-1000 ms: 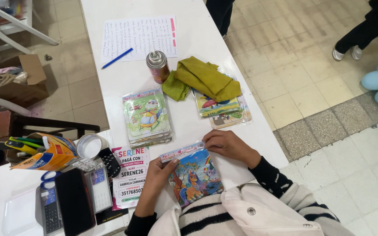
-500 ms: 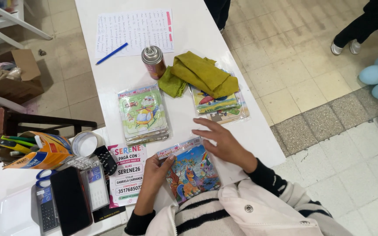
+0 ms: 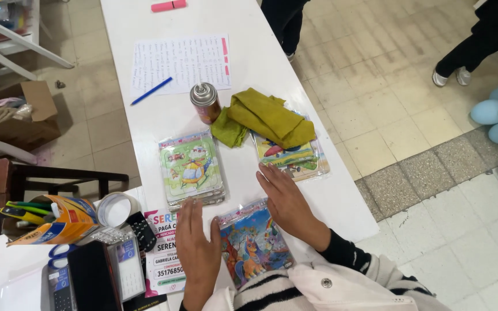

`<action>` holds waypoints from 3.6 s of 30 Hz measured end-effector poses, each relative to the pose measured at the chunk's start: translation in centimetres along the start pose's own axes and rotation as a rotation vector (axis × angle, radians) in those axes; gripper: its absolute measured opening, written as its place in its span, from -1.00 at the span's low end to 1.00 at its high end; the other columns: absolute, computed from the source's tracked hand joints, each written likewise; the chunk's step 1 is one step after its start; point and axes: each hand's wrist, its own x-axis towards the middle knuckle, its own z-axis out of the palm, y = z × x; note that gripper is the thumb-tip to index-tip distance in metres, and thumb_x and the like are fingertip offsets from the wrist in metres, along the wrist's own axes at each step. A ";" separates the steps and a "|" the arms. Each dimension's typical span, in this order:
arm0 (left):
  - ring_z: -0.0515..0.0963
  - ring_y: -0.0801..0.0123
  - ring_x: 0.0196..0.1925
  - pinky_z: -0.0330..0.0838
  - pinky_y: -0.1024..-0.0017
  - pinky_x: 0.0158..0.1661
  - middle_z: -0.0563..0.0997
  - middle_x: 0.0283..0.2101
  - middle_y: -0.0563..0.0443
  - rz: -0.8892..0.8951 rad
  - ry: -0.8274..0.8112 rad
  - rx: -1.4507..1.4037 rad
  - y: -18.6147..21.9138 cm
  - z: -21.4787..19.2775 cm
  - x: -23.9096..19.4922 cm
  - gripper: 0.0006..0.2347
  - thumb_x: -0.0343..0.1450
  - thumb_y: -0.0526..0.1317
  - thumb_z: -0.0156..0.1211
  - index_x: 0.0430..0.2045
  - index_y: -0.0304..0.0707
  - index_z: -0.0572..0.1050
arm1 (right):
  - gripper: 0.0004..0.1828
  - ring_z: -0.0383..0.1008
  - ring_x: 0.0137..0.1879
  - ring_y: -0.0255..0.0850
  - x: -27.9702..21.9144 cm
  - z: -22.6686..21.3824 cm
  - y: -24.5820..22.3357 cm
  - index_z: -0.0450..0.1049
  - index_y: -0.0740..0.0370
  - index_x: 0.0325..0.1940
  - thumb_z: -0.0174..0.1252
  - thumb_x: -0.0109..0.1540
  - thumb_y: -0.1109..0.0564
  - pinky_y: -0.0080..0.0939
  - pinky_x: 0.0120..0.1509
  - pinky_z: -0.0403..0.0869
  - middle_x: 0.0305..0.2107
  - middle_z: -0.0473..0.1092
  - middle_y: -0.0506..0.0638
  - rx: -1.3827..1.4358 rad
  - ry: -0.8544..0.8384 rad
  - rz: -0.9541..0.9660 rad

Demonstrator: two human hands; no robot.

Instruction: Unpacking small jigsaw puzzles from plastic bags and assembling them on their cardboard backings.

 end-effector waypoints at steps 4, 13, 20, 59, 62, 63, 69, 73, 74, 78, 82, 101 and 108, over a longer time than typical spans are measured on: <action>0.37 -0.15 0.38 0.23 0.00 0.29 0.45 0.27 -0.26 0.055 -0.084 -0.037 -0.3 1.7 -0.2 -0.57 0.38 -0.28 0.27 0.17 -0.37 0.42 | -0.30 0.08 0.54 0.22 0.4 0.4 -1.0 0.22 0.40 0.42 0.05 0.15 0.40 0.22 0.56 0.11 0.41 0.14 0.29 0.060 -0.052 0.016; 0.39 -0.01 0.38 0.13 -0.06 0.35 0.49 0.26 -0.17 0.124 -0.120 -0.106 -1.3 4.3 1.0 -0.63 0.40 -0.31 0.21 0.13 -0.30 0.47 | -0.35 0.21 0.50 0.18 2.5 2.3 -0.7 0.28 0.39 0.39 0.03 0.17 0.42 0.04 0.52 0.26 0.41 0.18 0.28 0.203 -0.024 0.061; 0.39 0.02 0.39 0.12 -0.06 0.37 0.50 0.25 -0.14 0.104 -0.151 -0.129 -1.6 4.6 0.6 -0.64 0.41 -0.36 0.13 0.13 -0.27 0.48 | -0.39 0.21 0.51 0.19 2.8 3.4 -1.9 0.34 0.36 0.35 0.05 0.18 0.44 0.02 0.50 0.30 0.42 0.17 0.28 0.307 -0.106 0.047; 0.21 -0.12 0.46 0.20 0.14 0.30 0.29 0.39 -0.27 -0.009 -0.370 -0.057 -2.2 6.8 0.0 -0.59 0.41 -0.28 0.13 0.18 -0.42 0.38 | -0.34 0.15 0.51 0.10 3.3 4.7 -0.7 0.25 0.29 0.41 0.15 0.20 0.25 0.14 0.54 0.11 0.37 0.22 0.17 0.188 -0.441 0.052; 0.21 -0.12 0.46 0.19 0.14 0.29 0.29 0.39 -0.26 -0.013 -0.371 -0.054 -2.1 6.6 0.2 -0.58 0.41 -0.28 0.14 0.18 -0.41 0.38 | -0.34 0.16 0.51 0.10 3.4 4.7 -0.7 0.26 0.29 0.41 0.15 0.21 0.25 0.15 0.54 0.12 0.36 0.23 0.17 0.185 -0.432 0.057; 0.21 -0.12 0.46 0.19 0.14 0.29 0.29 0.39 -0.26 -0.021 -0.382 -0.056 -2.0 6.5 0.3 -0.59 0.40 -0.29 0.14 0.18 -0.40 0.38 | -0.34 0.16 0.50 0.10 3.4 4.7 -0.8 0.26 0.29 0.41 0.16 0.20 0.25 0.15 0.54 0.12 0.36 0.23 0.17 0.185 -0.432 0.063; 0.21 -0.11 0.46 0.18 0.14 0.32 0.28 0.39 -0.29 0.020 -0.346 -0.023 -2.1 6.9 0.1 -0.57 0.38 -0.32 0.14 0.19 -0.43 0.37 | -0.34 0.16 0.51 0.12 3.1 4.7 -1.1 0.24 0.31 0.41 0.16 0.21 0.25 0.16 0.54 0.12 0.36 0.22 0.19 0.164 -0.404 0.024; 0.21 -0.13 0.46 0.17 0.12 0.32 0.28 0.38 -0.31 0.040 -0.301 -0.027 -1.5 6.2 0.4 -0.57 0.37 -0.34 0.13 0.18 -0.45 0.37 | -0.34 0.16 0.51 0.13 2.6 4.7 -1.1 0.24 0.33 0.42 0.17 0.22 0.24 0.15 0.55 0.13 0.35 0.22 0.21 0.157 -0.359 -0.024; 0.21 -0.13 0.46 0.17 0.13 0.33 0.29 0.38 -0.31 0.055 -0.291 -0.040 -1.4 6.3 0.4 -0.58 0.37 -0.36 0.11 0.17 -0.45 0.37 | -0.34 0.15 0.50 0.14 2.4 4.8 -0.8 0.24 0.33 0.42 0.16 0.22 0.24 0.15 0.54 0.13 0.36 0.22 0.22 0.146 -0.353 -0.031; 0.20 -0.18 0.45 0.16 0.11 0.34 0.27 0.39 -0.34 0.131 -0.233 -0.021 -2.3 6.9 -0.4 -0.57 0.37 -0.37 0.09 0.19 -0.48 0.36 | -0.35 0.14 0.51 0.17 1.5 5.9 -0.1 0.22 0.37 0.41 0.15 0.23 0.23 0.16 0.54 0.12 0.36 0.20 0.27 0.087 -0.323 -0.097; 0.19 -0.17 0.44 0.17 0.08 0.30 0.25 0.39 -0.33 0.163 -0.201 0.024 -2.7 7.6 -1.0 -0.55 0.36 -0.34 0.09 0.19 -0.47 0.36 | -0.35 0.14 0.51 0.17 1.1 6.0 -0.2 0.21 0.38 0.42 0.14 0.25 0.21 0.15 0.55 0.11 0.36 0.19 0.27 0.062 -0.298 -0.135; 0.21 -0.07 0.47 0.10 -0.08 0.33 0.30 0.38 -0.22 0.160 -0.224 0.227 -0.6 4.6 -3.6 -0.54 0.40 -0.13 0.22 0.19 -0.34 0.41 | -0.37 0.13 0.51 0.15 -5.0 1.3 0.5 0.18 0.25 0.47 0.09 0.33 0.05 0.36 0.48 0.14 0.40 0.16 0.19 -0.128 -0.223 -0.091; 0.10 -0.06 0.52 -0.01 -0.05 0.44 0.21 0.45 -0.22 0.302 -0.355 0.086 3.7 0.8 -11.3 -0.31 0.30 0.01 0.34 0.29 -0.41 0.29 | -0.25 0.04 0.56 0.23 -10.0 -2.7 -1.4 0.07 0.29 0.56 0.10 0.37 -0.07 0.43 0.50 0.11 0.46 0.06 0.28 -0.106 -0.155 0.035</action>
